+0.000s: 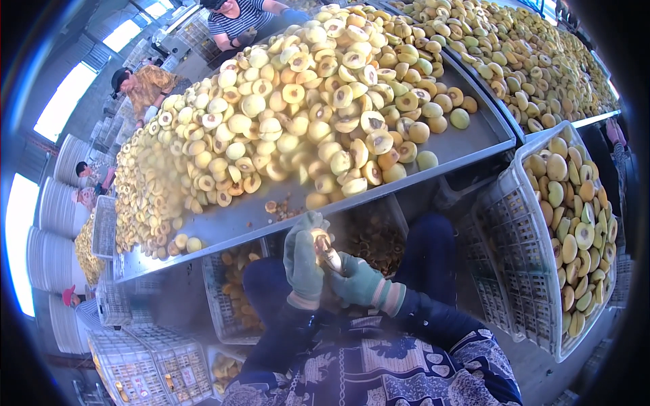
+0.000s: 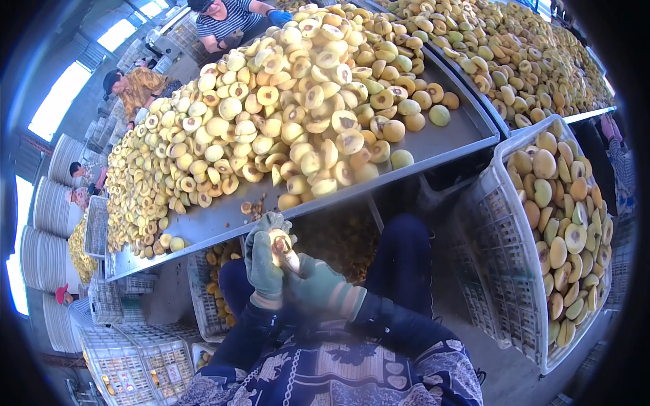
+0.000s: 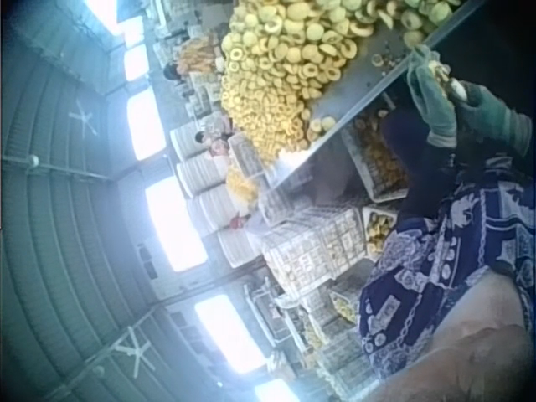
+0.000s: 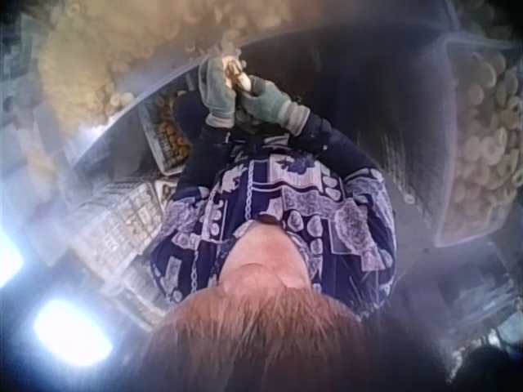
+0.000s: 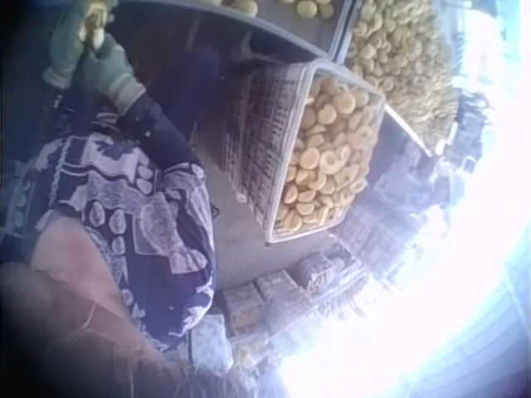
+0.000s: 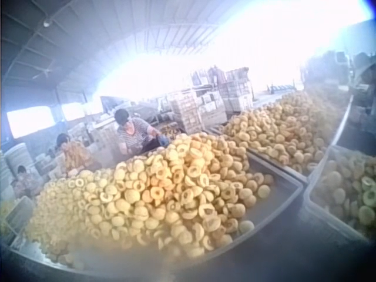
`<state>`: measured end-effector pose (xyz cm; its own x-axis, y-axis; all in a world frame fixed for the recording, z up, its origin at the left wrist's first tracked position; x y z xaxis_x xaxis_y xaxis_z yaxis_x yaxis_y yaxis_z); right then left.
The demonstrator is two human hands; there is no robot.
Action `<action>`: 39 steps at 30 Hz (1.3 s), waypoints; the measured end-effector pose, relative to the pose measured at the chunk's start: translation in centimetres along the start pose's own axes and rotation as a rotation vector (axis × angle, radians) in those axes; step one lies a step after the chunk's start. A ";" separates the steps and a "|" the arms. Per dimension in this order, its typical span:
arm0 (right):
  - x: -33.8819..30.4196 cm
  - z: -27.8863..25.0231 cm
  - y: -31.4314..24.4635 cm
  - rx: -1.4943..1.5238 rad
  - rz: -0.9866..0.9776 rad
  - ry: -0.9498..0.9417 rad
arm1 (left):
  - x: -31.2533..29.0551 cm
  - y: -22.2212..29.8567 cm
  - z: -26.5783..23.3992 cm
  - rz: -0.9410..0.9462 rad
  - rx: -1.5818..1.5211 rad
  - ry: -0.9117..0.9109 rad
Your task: The person uses a handheld tool to core yellow apricots, removing the pits and placing the processed fruit halves into a plastic crate.
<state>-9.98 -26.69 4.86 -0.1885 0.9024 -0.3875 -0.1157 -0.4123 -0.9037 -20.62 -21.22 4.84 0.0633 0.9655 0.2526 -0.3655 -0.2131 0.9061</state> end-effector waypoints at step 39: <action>-0.6 -1.6 0.8 0.522 0.472 -0.641 | -0.2 -1.0 -0.9 -0.439 -0.052 0.109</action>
<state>-8.43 -27.38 4.12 -0.8081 0.4515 -0.3783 -0.2827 -0.8607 -0.4234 -21.15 -21.02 3.60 0.1258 0.9734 -0.1915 -0.3725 0.2253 0.9003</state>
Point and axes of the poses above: each hand's wrist, its own x-axis towards the middle knuckle, its own z-axis out of the palm, y = z × x, the point moved 3 cm from there along x, towards the middle knuckle, and after that the axes turned 7 degrees about z, right-handed, at the moved point
